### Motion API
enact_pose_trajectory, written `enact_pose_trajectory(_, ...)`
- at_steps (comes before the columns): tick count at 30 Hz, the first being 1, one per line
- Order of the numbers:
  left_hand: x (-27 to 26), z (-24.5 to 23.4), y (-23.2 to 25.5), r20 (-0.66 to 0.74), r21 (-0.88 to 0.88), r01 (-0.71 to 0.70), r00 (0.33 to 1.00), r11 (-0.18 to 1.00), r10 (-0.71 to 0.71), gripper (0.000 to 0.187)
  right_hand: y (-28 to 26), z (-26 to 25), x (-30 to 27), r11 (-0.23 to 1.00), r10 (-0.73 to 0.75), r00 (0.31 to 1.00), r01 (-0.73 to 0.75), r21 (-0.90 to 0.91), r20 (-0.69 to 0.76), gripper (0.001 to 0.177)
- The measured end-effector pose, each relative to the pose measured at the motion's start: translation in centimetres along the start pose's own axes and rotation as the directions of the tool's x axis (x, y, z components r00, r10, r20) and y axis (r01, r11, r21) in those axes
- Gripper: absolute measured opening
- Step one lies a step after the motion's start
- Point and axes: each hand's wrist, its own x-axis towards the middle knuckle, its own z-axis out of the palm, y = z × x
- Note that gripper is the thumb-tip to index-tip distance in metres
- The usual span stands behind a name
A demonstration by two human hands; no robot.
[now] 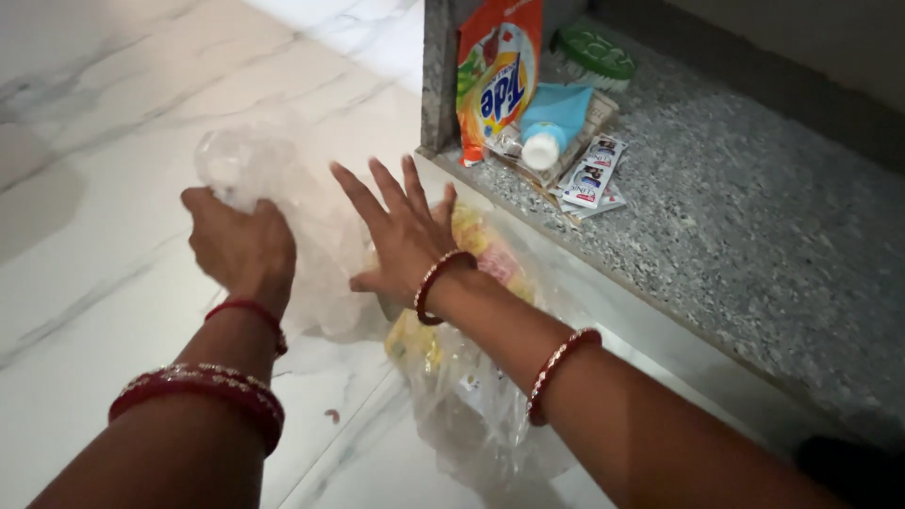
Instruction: The person unpacks several household items from plastic bags on a tiled floor, including a Tide detergent packet, a green scrub brush, a yellow box, a blue tube, and multiple small sachets. Each item is removed, briefly handled, and placed on the floor beside the bags.
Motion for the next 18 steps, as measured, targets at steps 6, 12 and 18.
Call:
enact_pose_trajectory(6, 0.5, 0.9, 3.8, 0.287, -0.310, 0.319, 0.930, 0.896, -0.232, 0.050, -2.0, -0.7, 1.3, 0.972, -0.158, 0.986, 0.163, 0.167, -0.046, 0.144)
enact_pose_trajectory(12, 1.4, 0.0, 5.8, 0.873, -0.415, 0.713, 0.486, 0.564, 0.029, 0.060, 0.2, -0.2, 2.0, 0.973, 0.076, 0.963, -0.015, 0.231, -0.258, 0.095)
enact_pose_trajectory(18, 1.0, -3.9, 7.9, 0.770, -0.013, -0.232, 0.618, 0.973, 0.157, 0.129, 3.8, 0.6, 4.4, 0.859, 0.351, 0.852, -0.128, 0.496, -0.388, 0.051)
